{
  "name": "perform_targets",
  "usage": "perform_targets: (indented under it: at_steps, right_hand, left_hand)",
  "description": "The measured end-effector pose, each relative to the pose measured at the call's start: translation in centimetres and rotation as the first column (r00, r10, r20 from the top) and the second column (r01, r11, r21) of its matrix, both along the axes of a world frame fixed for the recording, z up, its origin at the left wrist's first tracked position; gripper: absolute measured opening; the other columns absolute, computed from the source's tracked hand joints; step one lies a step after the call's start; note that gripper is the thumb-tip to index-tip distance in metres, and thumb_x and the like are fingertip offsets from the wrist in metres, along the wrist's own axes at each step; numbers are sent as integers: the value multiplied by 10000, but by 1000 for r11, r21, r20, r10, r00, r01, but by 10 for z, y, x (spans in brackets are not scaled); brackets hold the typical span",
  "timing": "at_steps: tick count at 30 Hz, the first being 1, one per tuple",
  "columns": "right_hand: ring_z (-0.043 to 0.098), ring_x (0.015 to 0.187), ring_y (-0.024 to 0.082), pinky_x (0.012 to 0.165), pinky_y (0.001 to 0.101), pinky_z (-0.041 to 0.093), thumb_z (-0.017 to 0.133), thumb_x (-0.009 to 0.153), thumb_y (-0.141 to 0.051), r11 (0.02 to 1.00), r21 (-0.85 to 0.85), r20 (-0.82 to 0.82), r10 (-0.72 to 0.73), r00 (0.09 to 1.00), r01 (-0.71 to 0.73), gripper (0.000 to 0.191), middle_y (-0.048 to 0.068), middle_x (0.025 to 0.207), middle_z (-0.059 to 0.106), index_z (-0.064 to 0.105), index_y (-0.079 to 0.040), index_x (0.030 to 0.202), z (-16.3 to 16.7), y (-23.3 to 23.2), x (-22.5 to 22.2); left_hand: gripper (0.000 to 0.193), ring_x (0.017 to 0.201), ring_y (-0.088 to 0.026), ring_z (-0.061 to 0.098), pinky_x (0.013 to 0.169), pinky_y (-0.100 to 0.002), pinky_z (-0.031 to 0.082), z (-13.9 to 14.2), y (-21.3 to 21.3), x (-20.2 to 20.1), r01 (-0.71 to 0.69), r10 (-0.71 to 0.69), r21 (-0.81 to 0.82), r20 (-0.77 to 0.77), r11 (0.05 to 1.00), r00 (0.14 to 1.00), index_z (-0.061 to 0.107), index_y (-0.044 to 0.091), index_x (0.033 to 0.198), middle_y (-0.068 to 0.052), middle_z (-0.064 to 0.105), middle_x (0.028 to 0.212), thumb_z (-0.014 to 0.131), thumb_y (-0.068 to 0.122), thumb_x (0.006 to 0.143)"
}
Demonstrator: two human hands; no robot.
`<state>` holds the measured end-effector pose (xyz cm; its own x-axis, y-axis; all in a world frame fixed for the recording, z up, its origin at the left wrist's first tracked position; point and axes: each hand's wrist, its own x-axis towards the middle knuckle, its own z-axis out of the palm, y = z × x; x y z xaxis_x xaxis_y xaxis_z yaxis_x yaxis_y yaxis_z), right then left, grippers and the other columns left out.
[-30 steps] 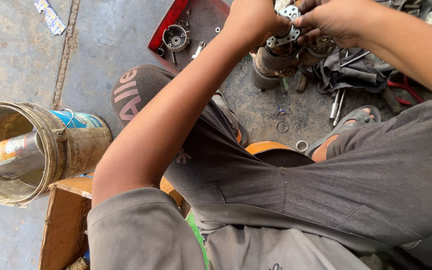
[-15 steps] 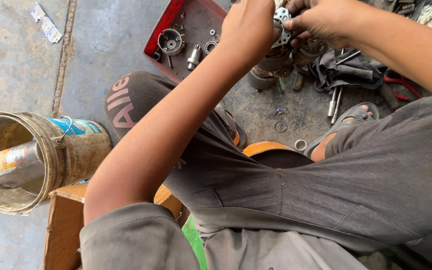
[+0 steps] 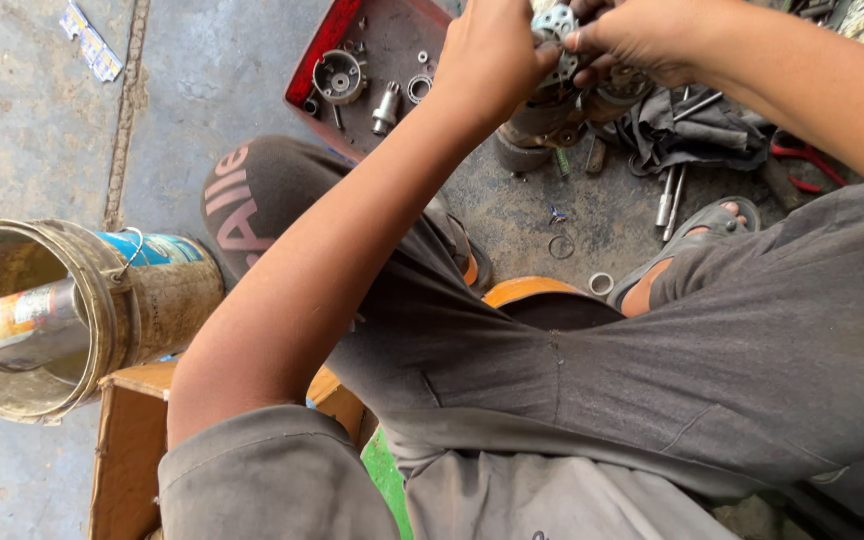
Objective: The person sits on the floor and assembles a cylindrical mechanical component by hand, inserting a smaller metal piece into the housing and rotating it to fit. The person repeatedly adjusts the orientation and seating of the inner part within the outer housing.
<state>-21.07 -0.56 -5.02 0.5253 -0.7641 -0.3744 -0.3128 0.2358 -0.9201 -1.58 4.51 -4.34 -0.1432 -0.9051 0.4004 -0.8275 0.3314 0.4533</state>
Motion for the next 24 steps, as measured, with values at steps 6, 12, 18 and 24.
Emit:
perform_targets:
  at_steps: [6,12,18,24]
  right_hand:
    - [670,871,190,737,322,604,622,1022,-107,996,-61,22,63,998,-61,145,43,1065,627,597,-48,1152,1,-1,2]
    - [664,999,184,783,356,639,637,1012,-83,986,-145,41,85,996,-78,279,86,1162,573,535,30,1246,0,0,3]
    - [664,1041,212,812,348,647,640,996,-59,977,-195,1,85,996,-83,313,119,1201,588,542,44,1275,2,2,5]
    - [672,995,212,789,337,636,638,986,-46,989,-135,-32,56,998,-60,236,108,1142,642,618,38,1206,0,1,6]
  left_hand:
    - [361,860,-439,711,722,-510,575,6,12,-7,-44,33,166,66,985,997,673,21,976,-218,721,932,830,280,778]
    - [374,820,-443,711,693,-511,573,14,21,-6,-99,102,177,-5,979,995,691,0,872,-231,720,880,844,319,751]
    - [454,811,-427,727,707,-484,583,12,11,-1,-161,189,244,-97,956,977,689,-18,823,-232,724,821,858,390,717]
    - [410,801,-438,718,710,-506,573,15,20,-3,-176,197,213,-83,961,977,702,10,828,-237,712,828,832,394,771]
